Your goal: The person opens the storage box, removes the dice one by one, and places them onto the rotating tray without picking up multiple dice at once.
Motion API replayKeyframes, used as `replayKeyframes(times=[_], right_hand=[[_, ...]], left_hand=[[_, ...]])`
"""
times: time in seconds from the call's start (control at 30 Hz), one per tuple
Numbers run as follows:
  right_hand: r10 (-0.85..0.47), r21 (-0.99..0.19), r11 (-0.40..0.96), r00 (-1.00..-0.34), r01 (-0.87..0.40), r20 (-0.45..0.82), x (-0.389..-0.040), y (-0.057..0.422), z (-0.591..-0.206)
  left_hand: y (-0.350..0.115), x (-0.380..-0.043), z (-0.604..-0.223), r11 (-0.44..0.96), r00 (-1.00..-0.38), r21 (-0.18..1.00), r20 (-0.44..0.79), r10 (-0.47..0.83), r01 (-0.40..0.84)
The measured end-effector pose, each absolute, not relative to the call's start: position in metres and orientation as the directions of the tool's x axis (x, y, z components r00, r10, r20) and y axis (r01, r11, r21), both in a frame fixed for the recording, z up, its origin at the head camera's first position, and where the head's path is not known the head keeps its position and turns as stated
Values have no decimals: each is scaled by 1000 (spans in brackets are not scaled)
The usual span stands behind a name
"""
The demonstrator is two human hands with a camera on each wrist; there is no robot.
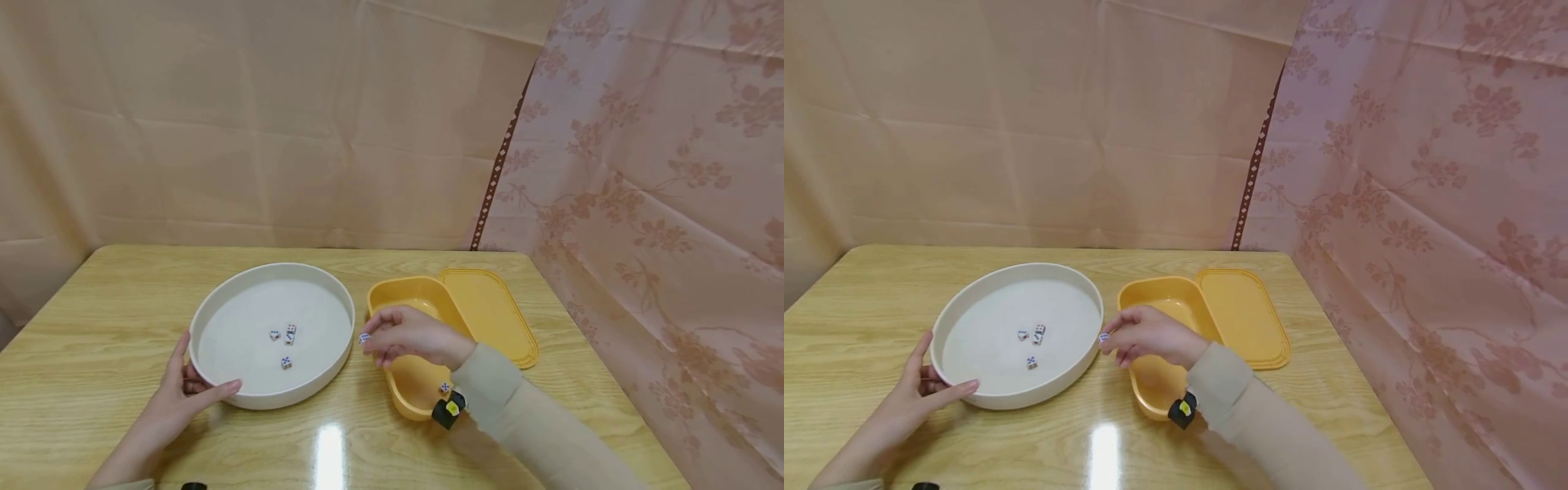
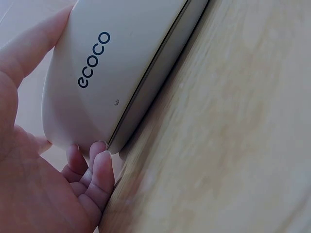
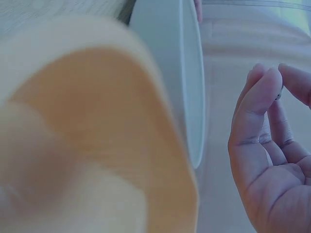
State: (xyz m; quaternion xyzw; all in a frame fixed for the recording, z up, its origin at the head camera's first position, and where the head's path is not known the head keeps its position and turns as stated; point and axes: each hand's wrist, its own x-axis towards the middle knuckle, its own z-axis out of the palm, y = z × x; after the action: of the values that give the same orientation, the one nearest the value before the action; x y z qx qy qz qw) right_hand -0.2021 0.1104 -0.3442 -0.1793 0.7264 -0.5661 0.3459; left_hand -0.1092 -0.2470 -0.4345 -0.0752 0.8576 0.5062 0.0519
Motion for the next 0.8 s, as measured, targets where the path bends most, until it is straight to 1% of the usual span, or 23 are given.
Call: replayKeyframes(times=[0.2, 0.43, 0.6, 0.8], right_hand=[[-666, -947, 303, -687, 108, -291, -201, 97, -334], [-664, -940, 332, -686, 85, -296, -202, 86, -323], [-666, -944, 322, -694, 66, -275, -206, 80, -317], [-681, -950, 307, -683, 58, -262, -207, 71, -310]], left_hand=[[-248, -110, -435, 488, -981, 852, -176, -77, -191], [-248, -110, -435, 488, -984, 855, -163, -66, -175], [-248, -110, -435, 490, -983, 853, -170, -67, -181], [-248, -109, -435, 491, -985, 854, -158, -72, -173]])
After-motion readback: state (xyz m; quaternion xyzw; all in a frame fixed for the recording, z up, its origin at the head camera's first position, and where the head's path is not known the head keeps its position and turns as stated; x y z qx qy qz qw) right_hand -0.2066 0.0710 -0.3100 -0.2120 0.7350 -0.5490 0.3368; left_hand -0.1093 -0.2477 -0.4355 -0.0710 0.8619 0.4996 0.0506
